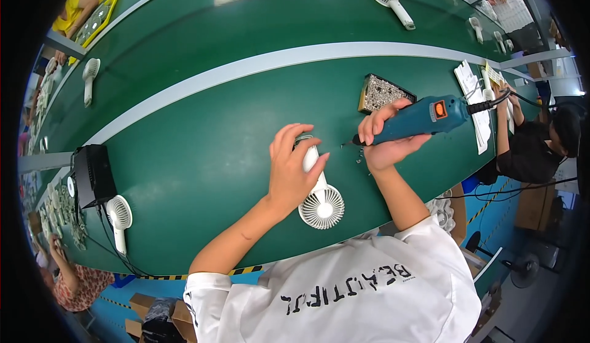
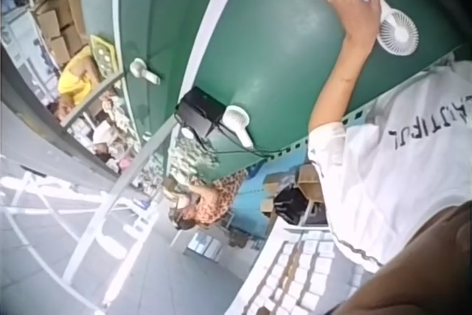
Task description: Assembling portable electric fans using an electric screwdriver at a production line.
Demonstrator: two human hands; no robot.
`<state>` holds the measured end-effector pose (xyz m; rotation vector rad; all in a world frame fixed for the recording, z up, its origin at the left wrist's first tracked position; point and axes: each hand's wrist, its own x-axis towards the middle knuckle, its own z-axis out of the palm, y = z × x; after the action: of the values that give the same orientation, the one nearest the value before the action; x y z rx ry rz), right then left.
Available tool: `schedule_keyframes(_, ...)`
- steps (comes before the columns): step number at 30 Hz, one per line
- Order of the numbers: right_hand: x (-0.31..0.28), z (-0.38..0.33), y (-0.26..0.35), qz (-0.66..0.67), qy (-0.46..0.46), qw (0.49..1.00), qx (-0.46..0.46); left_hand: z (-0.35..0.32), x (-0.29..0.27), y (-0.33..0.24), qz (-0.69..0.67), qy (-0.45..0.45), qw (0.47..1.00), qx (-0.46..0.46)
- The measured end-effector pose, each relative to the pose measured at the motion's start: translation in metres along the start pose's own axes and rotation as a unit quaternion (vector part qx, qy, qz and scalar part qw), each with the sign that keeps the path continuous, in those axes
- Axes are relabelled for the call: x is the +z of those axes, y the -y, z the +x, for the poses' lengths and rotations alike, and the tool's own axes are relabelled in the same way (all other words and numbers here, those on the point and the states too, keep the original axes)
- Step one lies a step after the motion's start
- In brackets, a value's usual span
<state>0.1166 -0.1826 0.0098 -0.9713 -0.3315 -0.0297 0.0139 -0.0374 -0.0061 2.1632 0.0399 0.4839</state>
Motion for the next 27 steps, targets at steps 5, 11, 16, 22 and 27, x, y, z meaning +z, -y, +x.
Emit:
schedule_keyframes(5, 0.021, 0.002, 0.036, 0.068, 0.017, 0.997, -0.010, 0.005, -0.014, -0.021, 0.019, 0.010, 1.000, 0.020)
schedule_keyframes(11, 0.037, -0.002, 0.049, 0.114, 0.055, 0.992, 0.015, 0.004, -0.008, -0.018, -0.034, 0.024, 0.995, 0.087)
schedule_keyframes(16, 0.037, -0.007, 0.041, 0.119, 0.050, 0.990, 0.056, 0.000, -0.010, -0.013, -0.108, 0.022, 0.990, 0.082)
schedule_keyframes(22, 0.044, -0.011, 0.041, 0.133, 0.062, 0.987, 0.062, -0.007, -0.013, -0.007, -0.136, 0.020, 0.989, 0.062)
schedule_keyframes(27, 0.045, -0.013, 0.038, 0.126, 0.077, 0.988, 0.053, -0.008, -0.017, -0.004, -0.126, 0.028, 0.990, 0.062)
